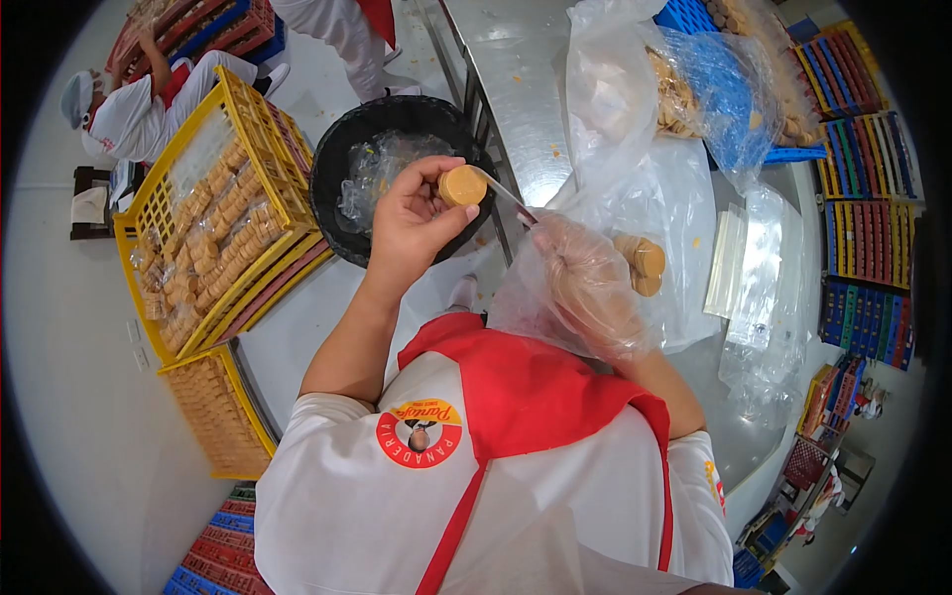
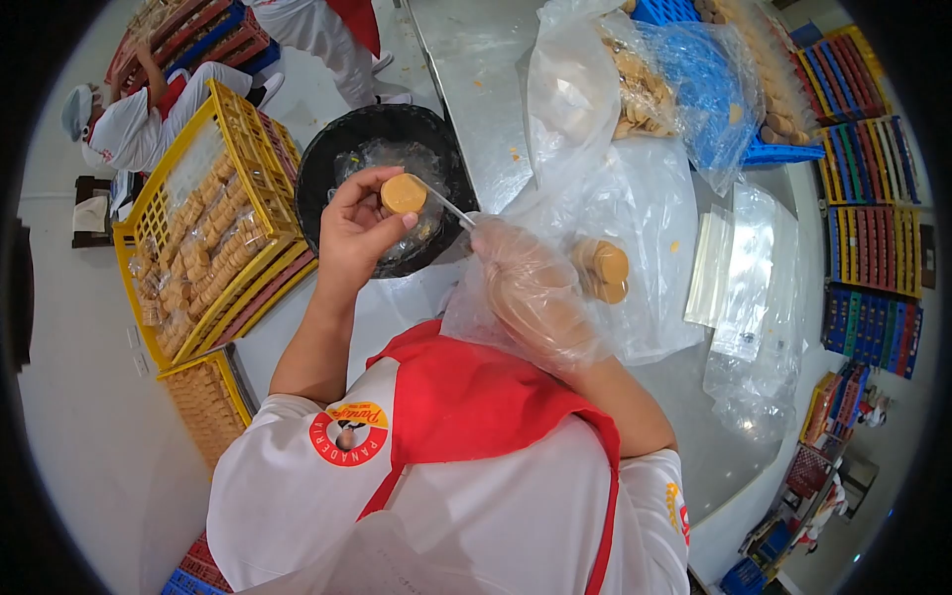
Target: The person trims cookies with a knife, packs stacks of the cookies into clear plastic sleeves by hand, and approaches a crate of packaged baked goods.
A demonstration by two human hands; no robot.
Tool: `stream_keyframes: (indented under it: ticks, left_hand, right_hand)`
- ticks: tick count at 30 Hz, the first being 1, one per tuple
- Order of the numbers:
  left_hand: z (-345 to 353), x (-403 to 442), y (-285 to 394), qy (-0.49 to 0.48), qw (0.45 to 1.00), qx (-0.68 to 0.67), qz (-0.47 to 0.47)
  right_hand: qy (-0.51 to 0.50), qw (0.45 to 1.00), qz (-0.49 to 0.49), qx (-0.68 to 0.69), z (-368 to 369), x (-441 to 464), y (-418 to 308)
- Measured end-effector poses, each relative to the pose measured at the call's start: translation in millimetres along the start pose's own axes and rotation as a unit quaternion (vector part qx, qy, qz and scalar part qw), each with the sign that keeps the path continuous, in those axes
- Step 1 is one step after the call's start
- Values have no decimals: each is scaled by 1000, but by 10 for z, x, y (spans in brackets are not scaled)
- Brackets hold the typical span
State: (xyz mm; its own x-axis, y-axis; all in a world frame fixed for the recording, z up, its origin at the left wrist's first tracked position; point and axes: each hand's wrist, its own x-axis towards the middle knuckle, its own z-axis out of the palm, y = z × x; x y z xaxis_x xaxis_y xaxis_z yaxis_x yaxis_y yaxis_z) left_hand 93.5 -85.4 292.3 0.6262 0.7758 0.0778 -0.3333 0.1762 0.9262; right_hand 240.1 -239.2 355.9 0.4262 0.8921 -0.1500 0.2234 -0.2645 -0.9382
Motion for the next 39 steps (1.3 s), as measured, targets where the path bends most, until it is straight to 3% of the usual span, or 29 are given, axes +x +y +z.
stream_keyframes:
  ticks: [3, 6, 9, 12, 15, 18, 22, 24, 27, 30, 33, 36, 39]
  left_hand:
    - [-23, 9, 25, 2, 1000, -4, -4]
    - [-28, 5, 32, 2, 1000, -5, -5]
    - [-33, 12, 33, 4, 1000, -9, -5]
    - [-29, 11, 37, 6, 1000, -13, -8]
    - [-38, 19, 32, 9, 1000, -17, 1]
    - [-42, 19, 24, 15, 1000, -11, 8]
    - [-42, 17, 48, 19, 1000, -4, 7]
    - [-52, 12, 44, 20, 1000, -10, 6]
    - [-50, 12, 53, 19, 1000, -12, 4]
    - [-50, 9, 62, 18, 1000, -14, 4]
    - [-50, 7, 53, 16, 1000, -15, 6]
    - [-58, 8, 55, 16, 1000, -13, 5]
    - [-54, 5, 47, 15, 1000, -14, 3]
  right_hand:
    - [-36, 998, 2, -58, 15, -45, -169]
    - [1, 994, -44, -104, -15, -44, -76]
    - [-29, 997, -16, -66, -37, -65, -112]
    - [30, 996, -38, -77, 7, -64, -129]
    - [27, 999, 35, -19, -7, -71, -220]
    - [-21, 993, -32, -108, -60, -83, -185]
    - [-3, 999, 13, -52, -53, -81, -178]
    - [20, 993, -25, -110, -26, -74, -154]
    - [20, 990, 7, -142, -58, -64, -222]
    - [24, 992, -51, -111, -8, -83, -59]
    - [32, 987, -42, -150, -62, -81, -145]
    - [3, 995, -32, -94, -26, -86, -108]
    - [17, 984, -18, -176, -72, -40, -137]
